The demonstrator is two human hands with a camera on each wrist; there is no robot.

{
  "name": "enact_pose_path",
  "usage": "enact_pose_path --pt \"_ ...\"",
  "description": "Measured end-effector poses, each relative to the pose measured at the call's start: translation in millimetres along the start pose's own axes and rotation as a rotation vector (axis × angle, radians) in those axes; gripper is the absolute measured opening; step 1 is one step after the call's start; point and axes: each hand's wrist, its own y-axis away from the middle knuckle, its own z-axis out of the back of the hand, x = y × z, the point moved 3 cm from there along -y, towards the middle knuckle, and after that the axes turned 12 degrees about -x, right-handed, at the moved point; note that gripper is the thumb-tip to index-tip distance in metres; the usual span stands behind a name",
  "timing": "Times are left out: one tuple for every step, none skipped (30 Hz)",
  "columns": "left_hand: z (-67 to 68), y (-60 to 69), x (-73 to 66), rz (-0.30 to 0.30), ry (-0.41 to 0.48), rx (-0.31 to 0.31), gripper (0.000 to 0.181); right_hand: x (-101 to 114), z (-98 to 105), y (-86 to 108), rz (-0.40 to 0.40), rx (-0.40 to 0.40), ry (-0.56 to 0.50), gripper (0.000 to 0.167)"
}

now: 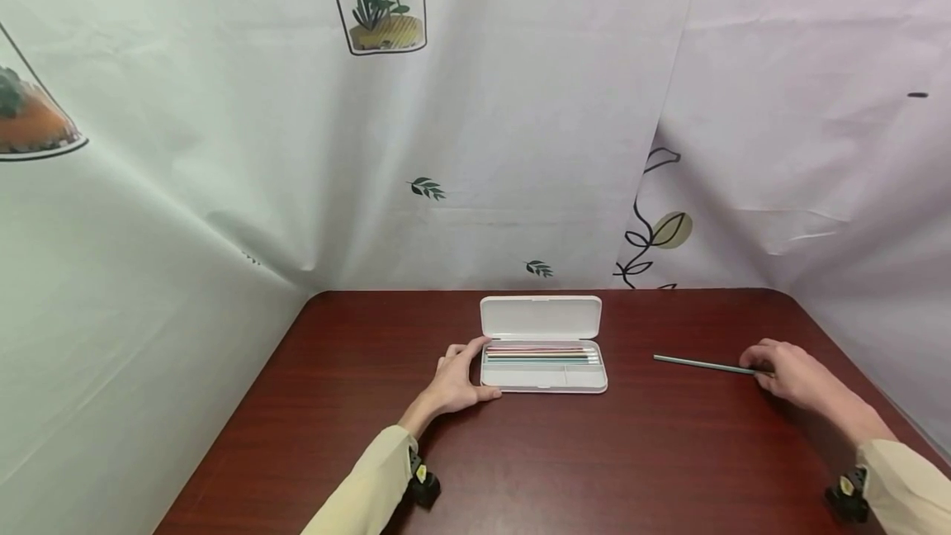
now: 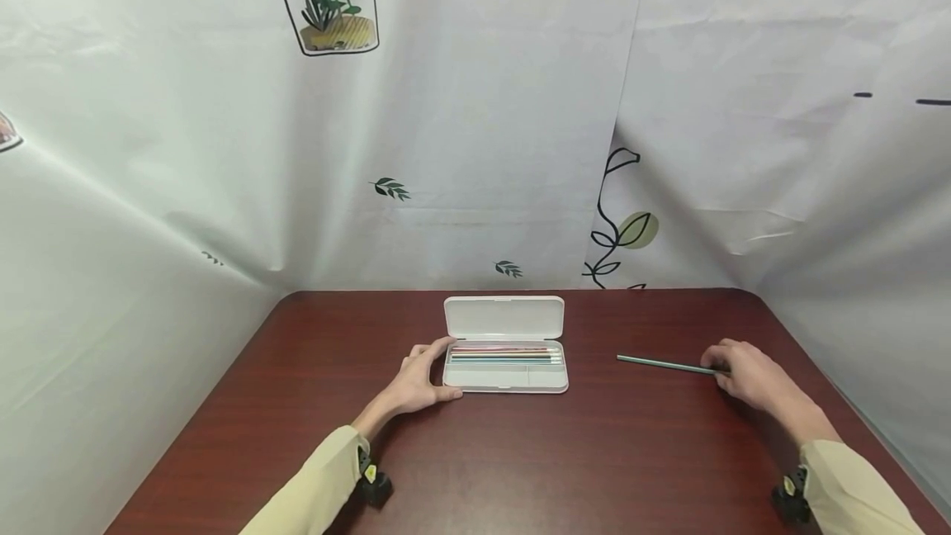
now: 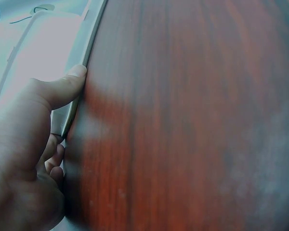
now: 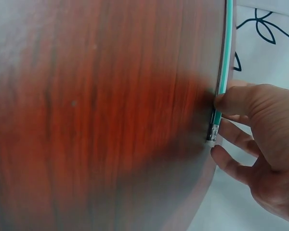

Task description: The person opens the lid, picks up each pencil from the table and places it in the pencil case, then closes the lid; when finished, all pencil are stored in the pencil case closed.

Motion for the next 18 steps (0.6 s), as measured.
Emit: enact_pose_path --pt "0.0 -0.1 0.0 -0.002 -0.001 0.0 0.088 0.1 0.0 -0.4 -0.014 0.015 -0.003 0.031" --pt "0.1 -0.3 -0.1 -0.003 -0.001 0.0 0.088 0.3 -0.2 -0.6 -0.026 0.026 -0.007 0.03" --pt "0.1 -0.4 -0.2 -0.005 -0.001 -0.001 0.087 0.4 -0.2 -0.8 -0.034 0.031 -0.003 0.03" --pt "0.1 -0.4 0.0 -0.006 -0.002 -0.001 0.087 0.8 -0.5 -0.7 -0.042 0.036 -0.002 0.03" --pt "-0.1 -0.3 0.1 -0.007 -0.001 -0.001 0.087 1.4 -0.5 -0.8 -0.045 0.036 0.002 0.03" --pt "-0.1 -0.3 0.2 -0.008 -0.001 -0.001 0.087 1.4 -0.5 -1.1 -0.053 0.049 -0.001 0.03" --pt "-0.2 -0.3 0.3 -0.01 -0.002 -0.001 0.087 1.5 -0.5 -1.4 -0.061 0.06 -0.005 0.029" --pt "-0.2 -0.3 0.2 -0.011 -0.002 -0.001 0.087 2.0 -0.5 -1.4 -0.066 0.063 -0.002 0.029" --pt "-0.3 -0.3 0.5 -0.01 -0.002 -0.002 0.087 2.1 -0.3 -1.5 -0.072 0.068 0.001 0.029" --pt "-0.4 -0.4 0.6 -0.009 -0.002 -0.001 0.087 2.2 -0.2 -1.7 -0.079 0.077 -0.001 0.028" --pt "-0.5 -0.4 0.7 -0.007 -0.001 0.0 0.087 2.3 0.0 -1.9 -0.085 0.084 -0.002 0.027" --pt "-0.5 -0.4 0.8 -0.006 -0.001 0.0 0.087 2.4 0.2 -1.9 -0.091 0.09 -0.002 0.026" --pt "-0.6 -0.4 0.9 -0.005 -0.002 0.001 0.087 3.0 0.2 -1.9 -0.095 0.089 -0.002 0.026" --pt "-0.6 -0.5 1.1 -0.004 -0.002 0.002 0.087 3.7 0.2 -2.1 -0.097 0.088 0.0 0.026" --pt "-0.7 -0.6 1.2 -0.003 -0.002 0.002 0.087 4.1 0.3 -2.3 -0.098 0.087 -0.001 0.025" --pt "-0.8 -0.6 1.3 -0.003 -0.003 0.002 0.088 5.0 0.2 -2.6 -0.098 0.084 -0.003 0.025" --pt "-0.9 -0.7 1.5 -0.003 -0.004 0.003 0.088 6.2 0.0 -3.0 -0.093 0.076 -0.004 0.026" --pt "-1.0 -0.7 1.7 -0.003 -0.004 0.003 0.088 7.5 -0.2 -3.4 -0.089 0.069 -0.008 0.026"
